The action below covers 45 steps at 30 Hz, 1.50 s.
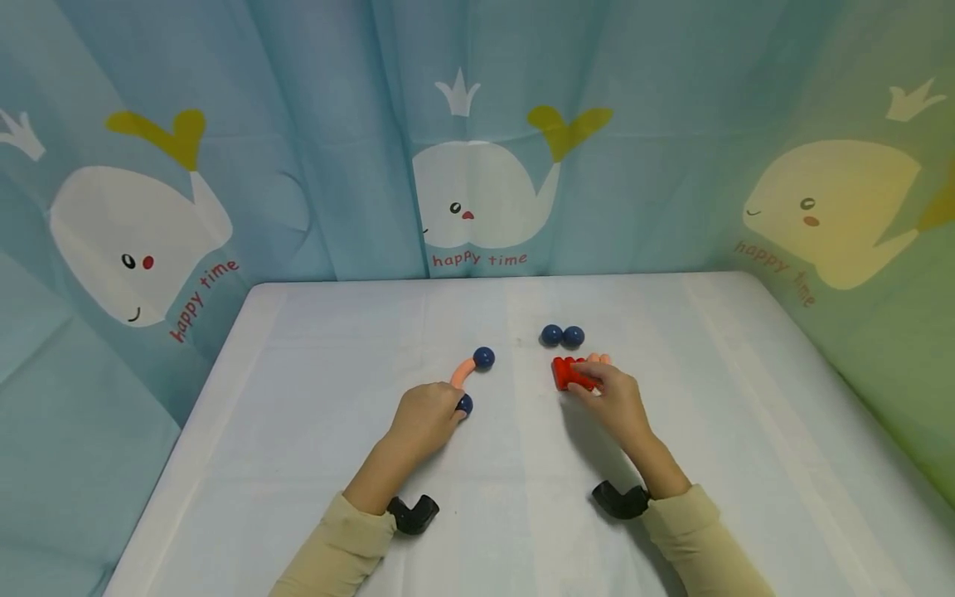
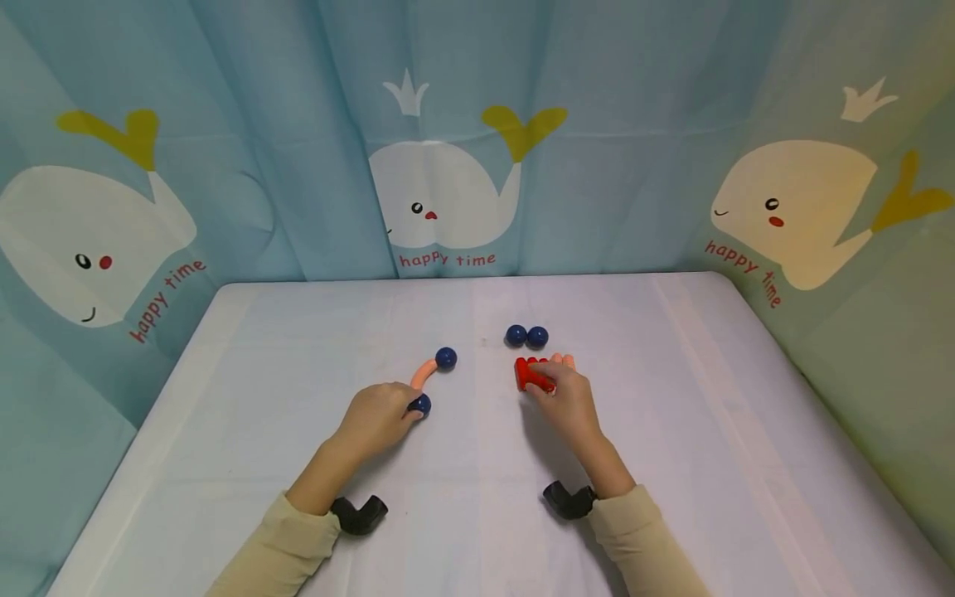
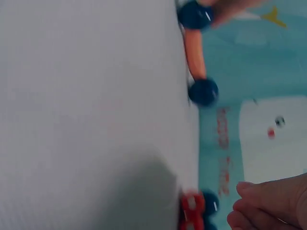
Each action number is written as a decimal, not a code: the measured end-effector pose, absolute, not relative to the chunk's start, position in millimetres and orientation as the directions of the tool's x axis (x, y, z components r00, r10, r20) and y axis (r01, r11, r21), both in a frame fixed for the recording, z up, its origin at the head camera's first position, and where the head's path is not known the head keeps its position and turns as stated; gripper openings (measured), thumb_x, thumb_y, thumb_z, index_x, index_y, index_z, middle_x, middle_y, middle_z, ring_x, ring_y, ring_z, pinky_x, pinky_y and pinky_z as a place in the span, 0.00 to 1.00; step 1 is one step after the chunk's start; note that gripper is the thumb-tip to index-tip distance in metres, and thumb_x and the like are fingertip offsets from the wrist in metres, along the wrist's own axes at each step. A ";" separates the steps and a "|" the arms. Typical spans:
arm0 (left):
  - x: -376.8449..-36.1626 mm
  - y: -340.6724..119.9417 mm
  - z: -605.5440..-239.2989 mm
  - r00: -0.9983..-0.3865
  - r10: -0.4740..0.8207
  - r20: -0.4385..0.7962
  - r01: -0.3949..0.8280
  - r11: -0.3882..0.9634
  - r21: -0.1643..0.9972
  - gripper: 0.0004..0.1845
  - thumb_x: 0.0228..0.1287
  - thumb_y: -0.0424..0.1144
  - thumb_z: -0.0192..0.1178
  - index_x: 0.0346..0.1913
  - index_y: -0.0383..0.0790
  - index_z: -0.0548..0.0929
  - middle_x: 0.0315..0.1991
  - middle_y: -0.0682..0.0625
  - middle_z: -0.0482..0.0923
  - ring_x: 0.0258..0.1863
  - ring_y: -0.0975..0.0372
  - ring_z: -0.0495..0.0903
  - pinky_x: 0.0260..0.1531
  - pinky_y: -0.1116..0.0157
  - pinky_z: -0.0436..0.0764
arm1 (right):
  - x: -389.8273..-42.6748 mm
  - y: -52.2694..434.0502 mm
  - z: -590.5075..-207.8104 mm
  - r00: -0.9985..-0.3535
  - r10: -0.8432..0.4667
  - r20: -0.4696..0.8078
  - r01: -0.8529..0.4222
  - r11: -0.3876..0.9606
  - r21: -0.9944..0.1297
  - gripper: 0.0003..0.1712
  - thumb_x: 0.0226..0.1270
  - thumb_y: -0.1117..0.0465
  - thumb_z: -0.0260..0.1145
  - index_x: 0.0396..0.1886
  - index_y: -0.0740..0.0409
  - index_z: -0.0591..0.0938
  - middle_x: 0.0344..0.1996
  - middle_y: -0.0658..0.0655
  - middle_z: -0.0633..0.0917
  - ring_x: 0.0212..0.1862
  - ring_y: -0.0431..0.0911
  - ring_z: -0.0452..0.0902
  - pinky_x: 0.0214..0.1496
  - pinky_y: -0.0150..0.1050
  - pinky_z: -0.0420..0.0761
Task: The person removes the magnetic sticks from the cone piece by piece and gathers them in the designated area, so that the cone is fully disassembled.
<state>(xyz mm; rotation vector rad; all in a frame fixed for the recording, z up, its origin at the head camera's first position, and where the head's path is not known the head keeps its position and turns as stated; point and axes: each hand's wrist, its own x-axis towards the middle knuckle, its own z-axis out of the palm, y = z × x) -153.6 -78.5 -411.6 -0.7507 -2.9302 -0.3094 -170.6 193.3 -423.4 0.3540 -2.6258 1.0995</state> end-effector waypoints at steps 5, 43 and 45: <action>-152.5 -75.6 -411.0 -0.873 0.466 0.143 0.486 0.857 0.173 0.10 0.55 0.44 0.66 0.26 0.40 0.82 0.20 0.51 0.76 0.18 0.64 0.72 0.16 0.65 0.70 | -165.9 160.8 -432.2 -0.905 -0.268 0.331 -0.425 0.623 -0.657 0.17 0.48 0.72 0.72 0.41 0.70 0.82 0.36 0.61 0.84 0.39 0.53 0.79 0.43 0.48 0.78; -166.6 -100.5 -425.4 -0.713 0.606 0.352 0.698 0.658 0.282 0.07 0.53 0.28 0.65 0.36 0.38 0.83 0.37 0.51 0.82 0.39 0.59 0.80 0.37 0.63 0.78 | -163.7 98.1 -431.9 -0.761 -0.625 0.172 -0.565 0.510 -0.649 0.18 0.54 0.67 0.70 0.45 0.67 0.81 0.41 0.57 0.83 0.44 0.47 0.78 0.48 0.41 0.76; -167.3 -100.2 -428.9 -0.690 0.628 0.360 0.720 0.648 0.250 0.09 0.54 0.30 0.65 0.40 0.37 0.83 0.39 0.51 0.82 0.41 0.59 0.80 0.40 0.63 0.78 | -164.2 101.1 -430.6 -0.737 -0.658 0.158 -0.579 0.493 -0.649 0.18 0.55 0.66 0.69 0.46 0.66 0.80 0.42 0.57 0.83 0.45 0.47 0.78 0.49 0.41 0.76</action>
